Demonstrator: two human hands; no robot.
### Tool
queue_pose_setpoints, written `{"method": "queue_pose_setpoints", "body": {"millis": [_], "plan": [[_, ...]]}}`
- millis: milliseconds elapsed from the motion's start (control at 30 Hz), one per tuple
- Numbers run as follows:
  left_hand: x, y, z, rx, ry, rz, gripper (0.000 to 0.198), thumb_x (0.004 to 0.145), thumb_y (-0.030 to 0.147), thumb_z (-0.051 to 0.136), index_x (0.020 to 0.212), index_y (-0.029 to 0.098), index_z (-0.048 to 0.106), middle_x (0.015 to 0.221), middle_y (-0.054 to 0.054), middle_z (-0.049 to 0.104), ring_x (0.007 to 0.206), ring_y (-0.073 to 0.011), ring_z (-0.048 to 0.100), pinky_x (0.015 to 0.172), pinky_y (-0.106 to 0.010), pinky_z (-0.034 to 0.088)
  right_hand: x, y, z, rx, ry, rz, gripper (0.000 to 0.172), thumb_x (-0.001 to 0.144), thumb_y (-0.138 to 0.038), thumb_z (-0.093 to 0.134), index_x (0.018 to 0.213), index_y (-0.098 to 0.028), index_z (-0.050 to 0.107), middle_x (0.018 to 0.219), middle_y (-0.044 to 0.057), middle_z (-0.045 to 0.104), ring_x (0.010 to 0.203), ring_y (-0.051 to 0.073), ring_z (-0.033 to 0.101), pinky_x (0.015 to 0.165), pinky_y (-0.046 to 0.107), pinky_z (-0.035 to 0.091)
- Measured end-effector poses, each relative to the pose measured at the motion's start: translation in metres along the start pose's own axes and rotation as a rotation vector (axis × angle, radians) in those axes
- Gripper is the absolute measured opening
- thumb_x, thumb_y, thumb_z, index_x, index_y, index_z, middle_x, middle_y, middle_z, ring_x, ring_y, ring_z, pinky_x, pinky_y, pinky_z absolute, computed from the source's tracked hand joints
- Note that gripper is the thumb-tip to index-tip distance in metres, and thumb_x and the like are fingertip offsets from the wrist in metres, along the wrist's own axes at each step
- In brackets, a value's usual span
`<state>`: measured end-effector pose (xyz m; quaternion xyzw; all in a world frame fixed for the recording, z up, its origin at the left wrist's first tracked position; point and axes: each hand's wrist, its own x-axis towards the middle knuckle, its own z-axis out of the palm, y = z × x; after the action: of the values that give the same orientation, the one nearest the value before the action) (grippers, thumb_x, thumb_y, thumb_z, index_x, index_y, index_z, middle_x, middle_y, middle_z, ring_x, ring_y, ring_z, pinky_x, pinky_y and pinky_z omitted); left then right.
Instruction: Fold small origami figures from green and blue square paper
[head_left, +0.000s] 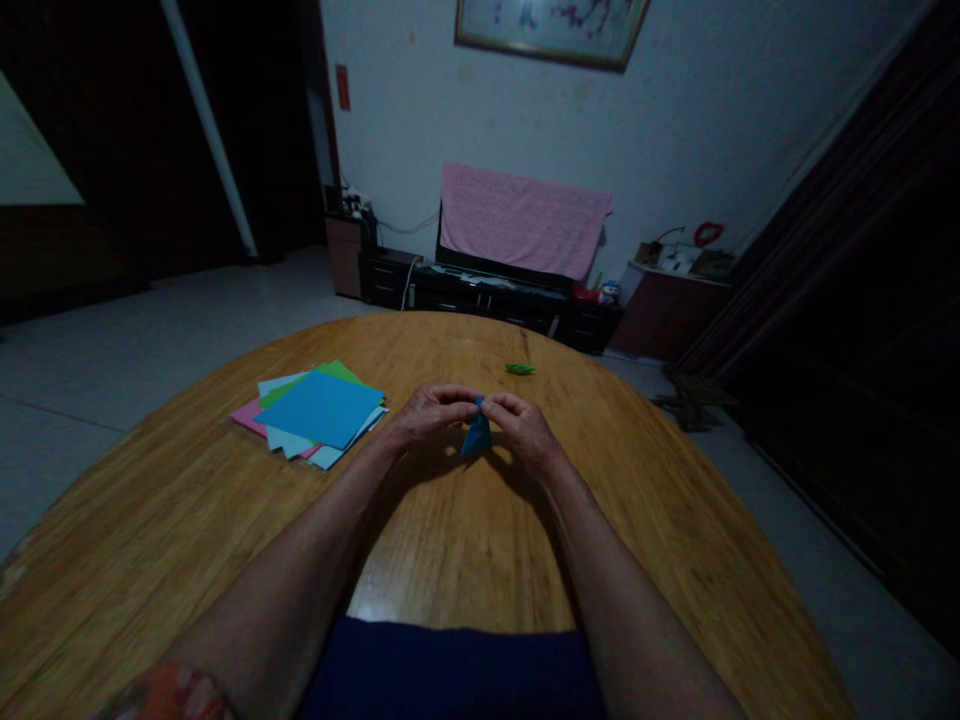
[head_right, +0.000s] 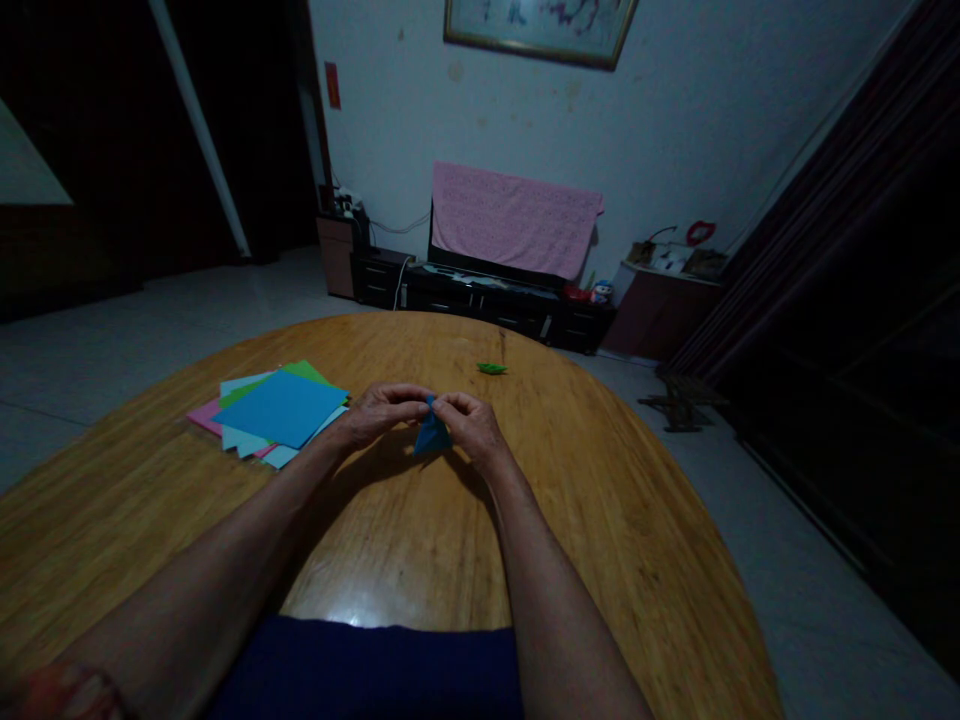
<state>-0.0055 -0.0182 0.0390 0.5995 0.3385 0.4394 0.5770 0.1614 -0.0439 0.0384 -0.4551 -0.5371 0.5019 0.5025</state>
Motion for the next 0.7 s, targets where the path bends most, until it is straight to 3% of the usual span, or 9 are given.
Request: {"method": "queue_pose_setpoints", "body": {"millis": [467, 700], "plan": [[-0.0012, -0.0001, 0.0076, -0.063, 0.045, -0.008, 0.017, 0.064, 0.023, 0.074, 0.079, 0.015, 0.073, 0.068, -0.001, 0.065, 0.061, -0.0104, 0.056, 0.061, -0.024, 0.043, -0.0019, -0.0014, -0.0007, 0.047, -0.029, 0.043, 0.027, 0.067, -0.044, 0.072, 0.070, -0.019, 0.064, 0.066, 0.001, 0.064, 0.061, 0.013, 0.055, 0.060, 0.026, 0.044], [-0.0014, 0.0007, 0.0066, -0.061, 0.002, -0.003, 0.014, 0.065, 0.023, 0.073, 0.077, 0.015, 0.072, 0.065, 0.000, 0.063, 0.060, -0.0098, 0.055, 0.061, -0.023, 0.042, 0.0002, 0.0034, -0.0051, 0.064, -0.074, 0.052, 0.026, 0.069, -0.043, 0.071, 0.071, -0.018, 0.063, 0.068, 0.002, 0.065, 0.062, 0.013, 0.055, 0.060, 0.026, 0.045]]}}
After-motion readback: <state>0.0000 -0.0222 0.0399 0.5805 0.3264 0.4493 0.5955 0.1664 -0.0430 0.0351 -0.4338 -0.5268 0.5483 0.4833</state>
